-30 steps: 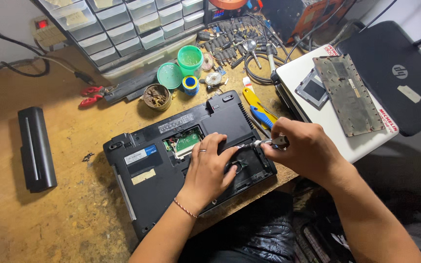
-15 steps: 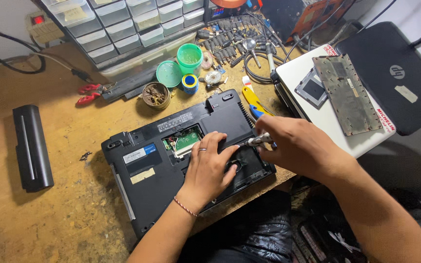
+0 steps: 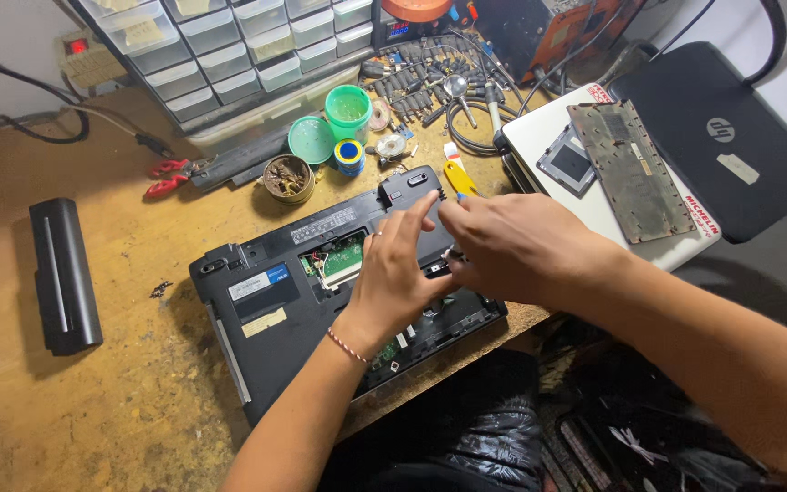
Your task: The person uses a screwdriver to remove screws from the back of a disassembled laptop. They place the screws on the table and then reinsert them into the same screw holes, securing the back panel.
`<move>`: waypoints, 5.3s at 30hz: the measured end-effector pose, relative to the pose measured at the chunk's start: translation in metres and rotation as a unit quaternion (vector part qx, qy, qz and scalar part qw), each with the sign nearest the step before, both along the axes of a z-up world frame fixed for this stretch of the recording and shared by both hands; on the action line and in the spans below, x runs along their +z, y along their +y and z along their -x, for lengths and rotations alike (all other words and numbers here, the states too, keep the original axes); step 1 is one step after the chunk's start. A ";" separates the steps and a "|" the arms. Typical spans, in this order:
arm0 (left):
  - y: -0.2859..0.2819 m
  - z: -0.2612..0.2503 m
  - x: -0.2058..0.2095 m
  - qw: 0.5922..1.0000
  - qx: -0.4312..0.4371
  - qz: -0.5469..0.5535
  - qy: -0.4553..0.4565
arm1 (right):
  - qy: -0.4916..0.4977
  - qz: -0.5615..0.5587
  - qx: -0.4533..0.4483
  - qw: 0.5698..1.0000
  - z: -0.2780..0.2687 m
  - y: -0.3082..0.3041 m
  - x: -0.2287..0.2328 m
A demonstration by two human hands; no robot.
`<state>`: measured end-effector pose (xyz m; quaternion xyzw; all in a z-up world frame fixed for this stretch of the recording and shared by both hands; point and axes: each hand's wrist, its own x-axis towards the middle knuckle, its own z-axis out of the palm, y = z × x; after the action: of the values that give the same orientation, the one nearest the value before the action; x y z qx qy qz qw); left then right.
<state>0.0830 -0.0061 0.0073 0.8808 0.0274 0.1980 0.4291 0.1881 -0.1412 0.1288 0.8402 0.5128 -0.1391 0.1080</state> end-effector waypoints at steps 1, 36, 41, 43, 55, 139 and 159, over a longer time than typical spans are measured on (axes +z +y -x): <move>-0.001 -0.007 -0.003 1.000 -0.001 0.000 -0.001 | -0.001 0.000 -0.001 1.000 -0.001 -0.001 -0.003; 0.003 -0.037 -0.025 0.985 -0.114 0.080 -0.099 | 0.027 0.048 -0.075 0.996 0.006 0.020 0.032; 0.012 -0.025 -0.002 0.957 -0.212 0.189 -0.055 | 0.009 0.039 -0.075 0.996 -0.002 0.005 -0.002; 0.013 -0.030 -0.010 0.953 -0.229 0.187 -0.060 | 0.002 0.037 -0.075 0.997 -0.007 0.001 -0.006; 0.013 -0.036 -0.031 0.964 -0.190 0.129 -0.137 | -0.077 0.096 0.060 0.991 -0.002 0.005 0.015; 0.094 0.067 -0.043 0.946 -0.017 -0.268 0.184 | -0.478 -0.401 -0.118 0.772 0.003 -0.191 -0.122; 0.097 0.081 -0.024 0.982 -0.071 -0.142 0.101 | 0.568 -0.357 -0.553 0.494 0.225 -0.060 -0.182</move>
<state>0.0025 0.0914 -0.0167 0.9479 -0.0209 0.0789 0.3079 -0.0368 -0.2012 -0.0528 0.6583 -0.1002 -0.4223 -0.6151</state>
